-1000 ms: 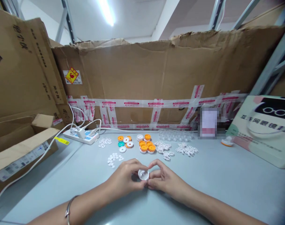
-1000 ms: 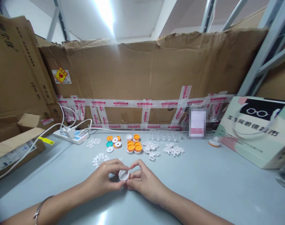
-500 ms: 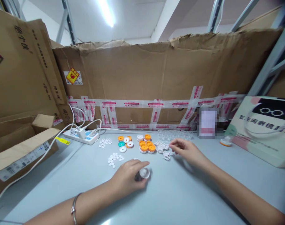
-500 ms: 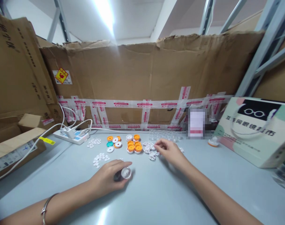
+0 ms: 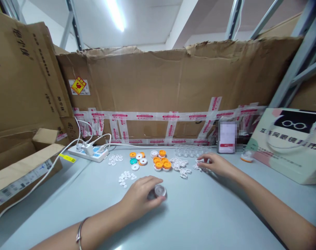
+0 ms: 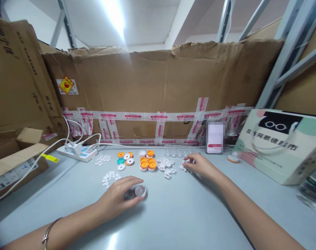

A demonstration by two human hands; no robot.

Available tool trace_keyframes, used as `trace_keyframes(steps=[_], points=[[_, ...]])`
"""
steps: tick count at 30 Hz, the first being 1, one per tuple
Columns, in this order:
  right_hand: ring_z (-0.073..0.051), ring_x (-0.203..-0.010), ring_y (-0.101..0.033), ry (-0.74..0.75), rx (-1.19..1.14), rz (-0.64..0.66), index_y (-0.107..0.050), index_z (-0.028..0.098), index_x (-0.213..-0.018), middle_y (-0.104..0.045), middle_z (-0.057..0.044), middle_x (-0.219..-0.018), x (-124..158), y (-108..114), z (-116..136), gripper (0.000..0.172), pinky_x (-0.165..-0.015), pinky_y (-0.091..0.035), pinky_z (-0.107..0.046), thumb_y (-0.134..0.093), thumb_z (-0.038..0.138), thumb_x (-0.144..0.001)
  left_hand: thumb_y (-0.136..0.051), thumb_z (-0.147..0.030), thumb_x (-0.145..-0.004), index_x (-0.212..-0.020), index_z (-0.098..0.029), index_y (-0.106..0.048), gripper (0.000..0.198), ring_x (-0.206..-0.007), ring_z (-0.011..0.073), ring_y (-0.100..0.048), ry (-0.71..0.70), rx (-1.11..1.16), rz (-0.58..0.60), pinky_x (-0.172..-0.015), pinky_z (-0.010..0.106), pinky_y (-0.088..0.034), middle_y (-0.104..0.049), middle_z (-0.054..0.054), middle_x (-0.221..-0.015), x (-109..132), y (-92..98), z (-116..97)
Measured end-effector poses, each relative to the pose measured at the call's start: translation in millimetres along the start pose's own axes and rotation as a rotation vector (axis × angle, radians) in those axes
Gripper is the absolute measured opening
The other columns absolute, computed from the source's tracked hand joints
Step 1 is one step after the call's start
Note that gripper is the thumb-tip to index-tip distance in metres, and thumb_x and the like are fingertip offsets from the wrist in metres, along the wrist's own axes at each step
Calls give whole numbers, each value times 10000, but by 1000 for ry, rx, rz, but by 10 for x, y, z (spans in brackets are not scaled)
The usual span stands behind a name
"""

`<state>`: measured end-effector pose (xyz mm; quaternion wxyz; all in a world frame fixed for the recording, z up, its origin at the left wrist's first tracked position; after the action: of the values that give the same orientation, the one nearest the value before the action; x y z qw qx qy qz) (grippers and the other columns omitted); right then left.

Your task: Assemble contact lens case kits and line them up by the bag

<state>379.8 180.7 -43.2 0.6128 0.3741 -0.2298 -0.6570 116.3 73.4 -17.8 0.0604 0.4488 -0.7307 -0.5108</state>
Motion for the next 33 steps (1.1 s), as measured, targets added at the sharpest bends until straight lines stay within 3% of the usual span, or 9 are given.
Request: trace_keyframes(steps=[7,13,16,19,22,25,29,33], points=[[-158,-474,-509,-76,-76,16,-640,189,-610,-600,-21,-530,10,-155,-33,145,-493,-368,-283,-652,332,-589,-545,-262,-789,-1028,-174,-578,257,-931,191,-588,-16,17,-13,-826,320,-463,-642,73,-1007,-18,36,-42],[-146,-492,-510,-123,-197,13,-606,170,-623,-588,-22,-559,46,-61,0,211,-480,-381,-272,-673,364,-575,-516,-252,-810,-1037,-180,-571,245,-935,184,-580,-31,41,-33,-832,314,-457,-636,77,-1013,3,88,-65],[-129,-505,-497,-120,-354,43,-602,172,-638,-569,0,-557,110,-15,205,269,-492,-376,-258,-683,423,-582,-513,-257,-819,-1042,-180,-570,242,-936,180,-577,-30,70,-67,-828,311,-459,-629,72,-1011,13,139,-75],[-110,-562,-517,-121,-678,78,-596,168,-657,-573,17,-600,249,-108,573,323,-564,-407,-243,-737,434,-540,-511,-250,-826,-1048,-187,-567,237,-895,169,-579,-12,118,-118,-795,300,-470,-627,63,-978,4,188,-74],[-112,-619,-566,-170,-984,131,-573,169,-676,-603,16,-633,450,-379,964,360,-643,-448,-247,-774,418,-509,-526,-228,-818,-1034,-182,-573,225,-814,149,-585,14,190,-168,-746,279,-483,-635,55,-934,-20,212,-63],[-111,-637,-601,-209,-1112,248,-552,160,-633,-607,24,-634,649,-720,1281,360,-695,-475,-256,-794,388,-497,-577,-219,-785,-1007,-170,-581,227,-744,135,-600,55,280,-205,-705,262,-498,-650,50,-912,-34,213,-24],[-112,-621,-618,-232,-1186,302,-540,159,-624,-617,27,-613,781,-945,1410,357,-696,-496,-268,-794,381,-505,-592,-211,-768,-843,-158,-622,97,-690,134,-614,103,324,-277,-661,243,-501,-672,33,-794,-19,255,34],[-122,-629,-620,-205,-1150,329,-560,161,-644,-645,5,-636,749,-947,1396,337,-701,-496,-285,-770,404,-540,-595,-207,-760,-741,-154,-635,69,-659,133,-611,137,371,-282,-645,232,-491,-667,25,-715,-28,269,84]])
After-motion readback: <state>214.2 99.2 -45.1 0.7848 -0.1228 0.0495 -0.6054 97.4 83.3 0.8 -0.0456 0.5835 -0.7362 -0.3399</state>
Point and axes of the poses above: each hand's wrist, its own x-axis away from the middle knuckle, its own y-axis out of the back of the hand, z = x × y, the point moved 10 cm from there along -x, towards the middle knuckle
